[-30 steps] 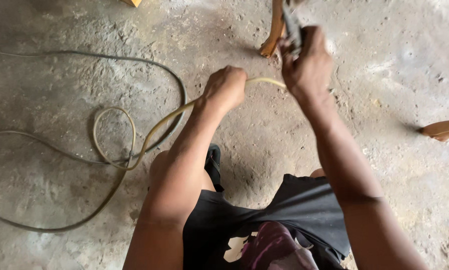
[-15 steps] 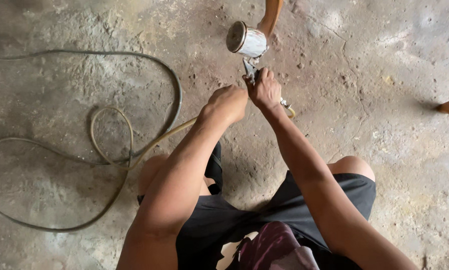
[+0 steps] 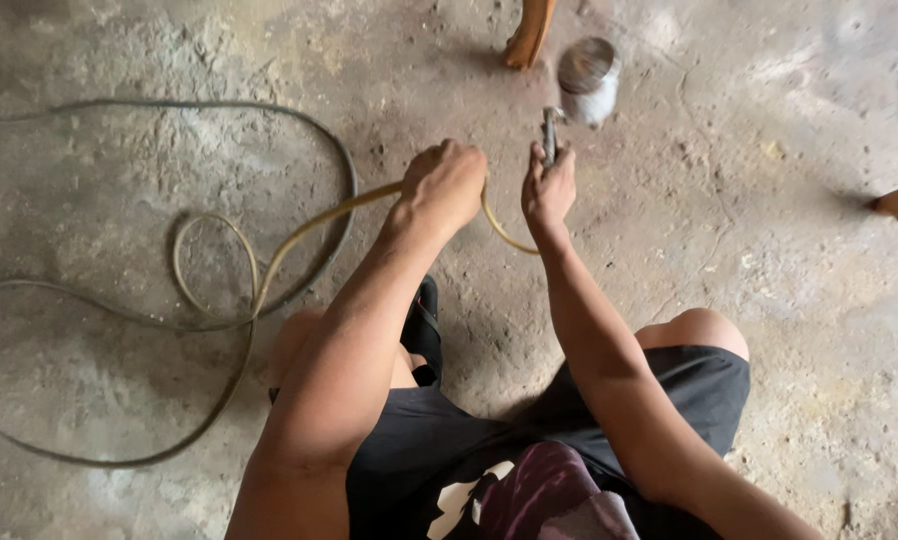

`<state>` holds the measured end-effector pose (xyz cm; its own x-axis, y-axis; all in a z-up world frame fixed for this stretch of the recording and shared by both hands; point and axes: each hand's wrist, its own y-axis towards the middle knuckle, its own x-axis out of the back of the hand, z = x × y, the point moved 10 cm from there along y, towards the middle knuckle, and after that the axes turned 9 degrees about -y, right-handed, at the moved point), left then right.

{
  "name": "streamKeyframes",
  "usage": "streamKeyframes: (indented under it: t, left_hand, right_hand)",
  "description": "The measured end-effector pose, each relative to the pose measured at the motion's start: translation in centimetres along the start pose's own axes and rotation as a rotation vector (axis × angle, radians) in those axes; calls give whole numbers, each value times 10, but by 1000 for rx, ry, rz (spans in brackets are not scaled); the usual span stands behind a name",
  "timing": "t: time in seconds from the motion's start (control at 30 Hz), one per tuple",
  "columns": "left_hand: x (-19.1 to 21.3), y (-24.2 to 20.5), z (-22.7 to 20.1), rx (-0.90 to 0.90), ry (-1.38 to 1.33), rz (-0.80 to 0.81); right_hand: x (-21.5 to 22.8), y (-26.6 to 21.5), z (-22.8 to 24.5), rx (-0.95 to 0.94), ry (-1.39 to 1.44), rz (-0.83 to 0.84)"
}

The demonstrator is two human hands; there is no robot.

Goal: The person uses a spray gun connected to an air compressor to apply a finish to a wooden table. They move around the table, spraying the legs and underside surfaces while managing the hose.

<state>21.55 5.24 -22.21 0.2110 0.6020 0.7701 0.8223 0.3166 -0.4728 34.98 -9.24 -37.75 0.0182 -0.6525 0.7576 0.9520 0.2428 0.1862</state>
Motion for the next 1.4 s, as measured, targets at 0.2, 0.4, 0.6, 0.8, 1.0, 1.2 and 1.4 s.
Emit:
streamKeyframes:
  t: [0.2,0.4,0.6,0.8,1.0,1.2,1.4]
  left_hand:
    - [94,-31,-30,-435,251,-1081]
    - [135,-24,-5,-278,-312,-920]
    - [154,-67,-40,-338,-168,-1038]
    - [135,-62,-82,-396,-169,-936]
    - [120,-85,-143,-646,-139,-944]
    - [96,-89,-191,-813,-143,-889]
    - [64,-98,-229,-938,-111,-815]
  right_hand:
    - [123,3,67,-51,345,23]
    - [263,38,200,465,477,-169]
    - [284,86,199,317,414,-128]
    - [323,98,136,234,602,-154]
    - [402,76,75,243,506,-346]
    - [471,66,9,185,401,-501]
    - [542,51,-61,188,353,-659]
